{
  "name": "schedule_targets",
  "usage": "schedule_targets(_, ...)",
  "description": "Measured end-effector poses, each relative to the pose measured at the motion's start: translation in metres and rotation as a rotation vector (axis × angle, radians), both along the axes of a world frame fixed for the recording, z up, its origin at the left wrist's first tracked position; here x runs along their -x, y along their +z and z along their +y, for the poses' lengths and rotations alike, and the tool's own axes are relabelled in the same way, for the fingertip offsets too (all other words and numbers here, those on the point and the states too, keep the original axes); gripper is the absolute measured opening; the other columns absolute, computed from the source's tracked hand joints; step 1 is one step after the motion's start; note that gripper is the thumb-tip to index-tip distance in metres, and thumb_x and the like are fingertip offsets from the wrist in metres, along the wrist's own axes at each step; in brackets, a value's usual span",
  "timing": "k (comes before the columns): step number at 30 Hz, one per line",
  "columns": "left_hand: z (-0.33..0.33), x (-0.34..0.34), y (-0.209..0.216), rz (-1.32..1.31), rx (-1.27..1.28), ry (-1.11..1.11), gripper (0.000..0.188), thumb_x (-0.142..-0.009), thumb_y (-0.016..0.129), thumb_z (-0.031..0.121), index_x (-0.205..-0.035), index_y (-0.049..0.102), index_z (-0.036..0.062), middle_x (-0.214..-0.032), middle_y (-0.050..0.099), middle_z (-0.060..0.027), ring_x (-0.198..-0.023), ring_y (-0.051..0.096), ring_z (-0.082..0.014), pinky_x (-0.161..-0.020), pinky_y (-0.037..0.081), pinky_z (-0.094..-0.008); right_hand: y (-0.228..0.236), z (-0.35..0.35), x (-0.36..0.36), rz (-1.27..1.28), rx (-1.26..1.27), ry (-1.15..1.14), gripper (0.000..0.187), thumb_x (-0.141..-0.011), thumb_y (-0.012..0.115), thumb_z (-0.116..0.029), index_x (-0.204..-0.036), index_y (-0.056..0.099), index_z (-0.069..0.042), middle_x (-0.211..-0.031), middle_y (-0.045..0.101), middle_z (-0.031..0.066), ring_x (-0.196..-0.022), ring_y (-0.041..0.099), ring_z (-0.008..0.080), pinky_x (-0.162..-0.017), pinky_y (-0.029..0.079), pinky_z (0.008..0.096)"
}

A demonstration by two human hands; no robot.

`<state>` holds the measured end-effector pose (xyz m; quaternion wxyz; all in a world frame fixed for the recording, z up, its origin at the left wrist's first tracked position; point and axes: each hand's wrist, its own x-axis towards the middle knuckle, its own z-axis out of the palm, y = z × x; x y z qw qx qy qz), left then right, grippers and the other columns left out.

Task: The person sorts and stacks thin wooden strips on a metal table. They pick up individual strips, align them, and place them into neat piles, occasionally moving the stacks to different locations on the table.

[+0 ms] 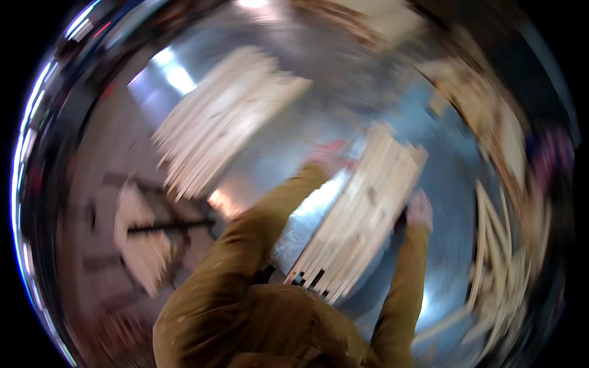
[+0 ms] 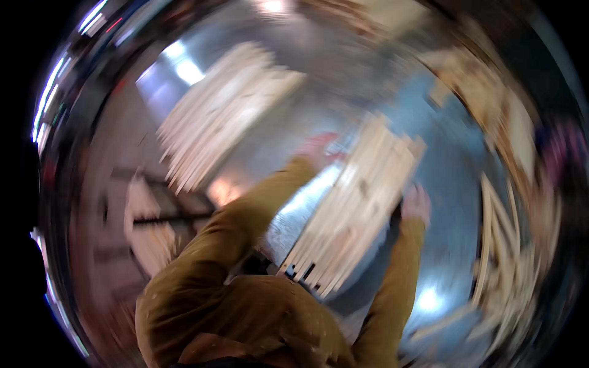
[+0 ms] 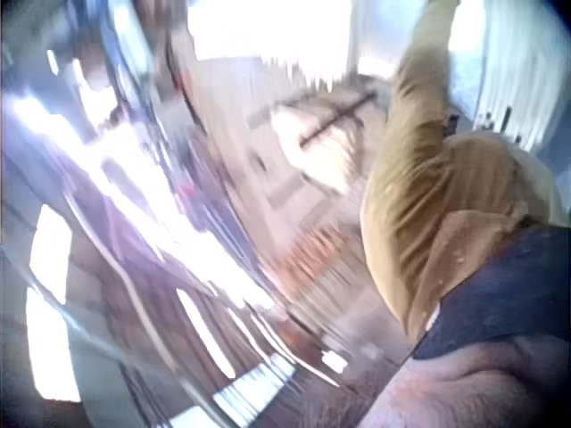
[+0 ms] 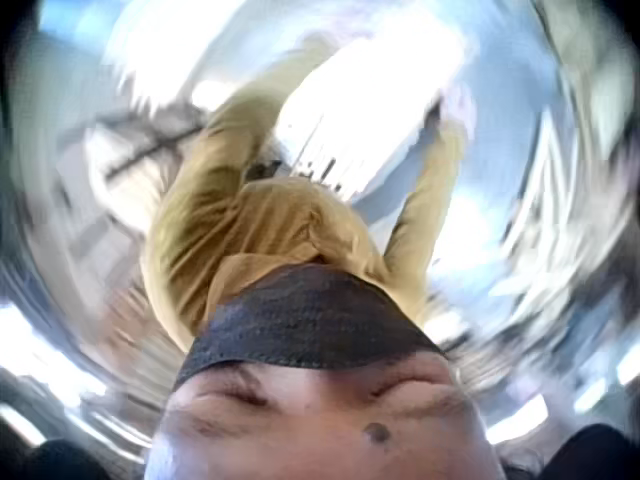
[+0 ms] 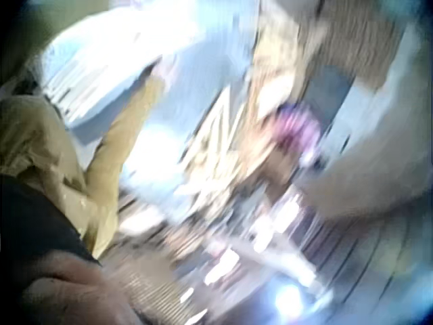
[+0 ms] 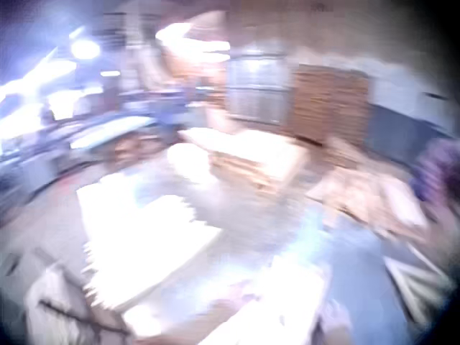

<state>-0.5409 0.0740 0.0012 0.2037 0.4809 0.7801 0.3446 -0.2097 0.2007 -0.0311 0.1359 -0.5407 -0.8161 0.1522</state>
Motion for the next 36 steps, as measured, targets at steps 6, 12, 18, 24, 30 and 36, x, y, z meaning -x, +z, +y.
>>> schedule_targets(6,0.071,-0.062,-0.027,0.096,0.339,-0.202,0.087,-0.076,0.064,0.06,-0.147,0.042,0.0156,-0.147,0.043,-0.0156,-0.144,0.027,-0.0323,-0.118,0.016,-0.056,-0.015,-0.005,0.04,0.786,0.684,-0.022,0.06,-0.093,0.062,-0.03,-0.141,0.043,0.001,-0.137,0.051,0.0222,-0.12,0.053,0.0288,-0.101,0.047,0.0422)
schedule_targets(12,0.055,-0.054,0.073,-0.738,0.073,-0.196,0.086,-0.072,0.073,0.017,-0.149,0.034,0.0163,-0.136,0.056,-0.0152,-0.13,0.05,-0.0331,-0.11,0.037,-0.0479,0.004,0.02,0.024,1.2,1.055,-0.207,0.063,-0.1,0.053,-0.032,-0.151,0.027,-0.004,-0.146,0.04,0.0184,-0.127,0.047,0.0282,-0.108,0.042,0.0391)
schedule_targets(18,0.107,-0.037,0.271,-0.256,-0.46,-0.311,0.072,-0.079,0.07,0.038,-0.141,0.044,0.0135,-0.128,0.059,-0.0173,-0.104,0.063,-0.0325,-0.088,0.052,-0.0439,0.195,0.047,0.071,1.233,0.478,0.078,0.06,-0.097,0.053,-0.029,-0.149,0.032,-0.007,-0.138,0.05,0.0172,-0.119,0.054,0.0287,-0.104,0.046,0.0415)
schedule_targets(24,0.129,-0.033,0.242,-0.857,-0.798,-0.218,0.07,-0.089,0.066,0.042,-0.141,0.041,0.0018,-0.132,0.054,-0.0183,-0.118,0.055,-0.0269,-0.099,0.047,-0.0402,0.182,0.04,0.058,1.267,0.462,0.091,0.071,-0.091,0.061,-0.015,-0.153,0.026,-0.01,-0.135,0.053,0.0177,-0.116,0.058,0.0291,-0.1,0.049,0.0418)
schedule_targets(30,-0.021,-0.034,0.055,-1.127,-0.059,-0.021,0.104,-0.088,0.073,0.041,-0.156,0.005,0.0018,-0.159,0.024,-0.0187,-0.146,0.025,-0.0236,-0.117,0.024,-0.0333,-0.021,-0.041,0.042,1.388,0.914,-0.103,0.088,-0.085,0.069,-0.001,-0.157,0.02,-0.013,-0.132,0.056,0.0182,-0.112,0.062,0.0295,-0.097,0.052,0.0421)
schedule_targets(36,-0.117,-0.009,-0.004,-1.008,0.138,0.08,0.09,-0.089,0.072,0.02,-0.157,0.014,0.0057,-0.158,0.028,-0.017,-0.147,0.024,-0.0261,-0.118,0.021,-0.0346,-0.019,-0.172,0.098,1.406,1.252,-0.326,0.117,-0.08,0.074,0.009,-0.157,-0.003,-0.035,-0.149,0.034,0.0221,-0.126,0.051,0.031,-0.101,0.049,0.0355)
